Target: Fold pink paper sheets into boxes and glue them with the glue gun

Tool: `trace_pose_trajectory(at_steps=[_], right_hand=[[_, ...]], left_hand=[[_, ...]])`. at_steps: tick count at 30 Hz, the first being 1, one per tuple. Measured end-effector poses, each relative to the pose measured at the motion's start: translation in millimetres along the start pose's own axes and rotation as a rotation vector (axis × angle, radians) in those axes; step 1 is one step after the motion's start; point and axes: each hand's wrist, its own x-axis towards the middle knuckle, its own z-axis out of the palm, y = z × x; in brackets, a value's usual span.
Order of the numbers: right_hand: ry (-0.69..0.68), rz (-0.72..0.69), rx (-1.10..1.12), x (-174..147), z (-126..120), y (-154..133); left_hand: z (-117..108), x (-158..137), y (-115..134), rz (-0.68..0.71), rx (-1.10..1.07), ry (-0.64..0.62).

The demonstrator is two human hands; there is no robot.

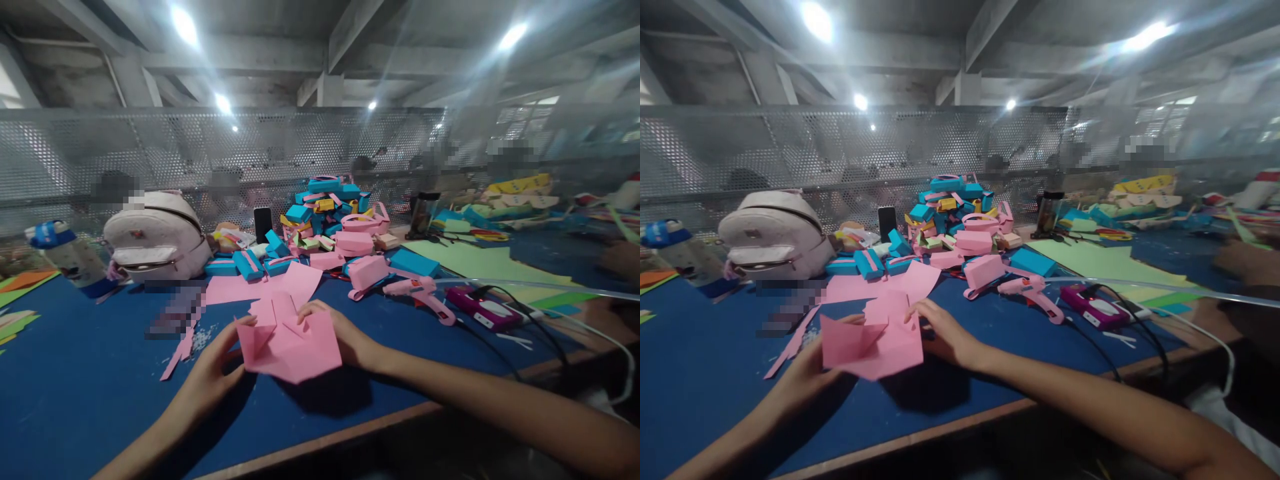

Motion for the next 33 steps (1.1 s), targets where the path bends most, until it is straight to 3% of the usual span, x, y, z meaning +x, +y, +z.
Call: trace_pose_trajectory(at_steps=[3, 9, 13, 20, 24, 27, 30, 33], right_hand=[[-0.044, -0.054, -0.084, -1, -5, -7], [-0.042, -0.080, -0.088, 2, -4, -15], [-0.062, -0.084, -0.076, 9, -2, -22], [-0.137, -0.081, -0.110, 9, -10, -28], [-0.228, -0.066, -0.148, 0, -18, -33], [-0.205, -0.040, -0.139, -5, -23, -35], [-0.153, 0.017, -0.135, -5, -27, -34], [-0.109, 0.093, -0.153, -4, -29, -33]], left_hand=[[-4, -2, 0, -0.021, -0.017, -0.022], [-9, 17, 0, -0.349, -0.367, 0.124], [-7, 34, 10, -0.458, -0.384, 0.147], [-2, 41, 24, -0.266, -0.170, 0.059], [-9, 36, 15, -0.277, -0.144, 0.004], [-14, 32, 13, -0.270, -0.133, -0.049], [-10, 19, 34, -0.181, -0.015, 0.033], [-1, -11, 67, 0.033, 0.124, 0.128]])
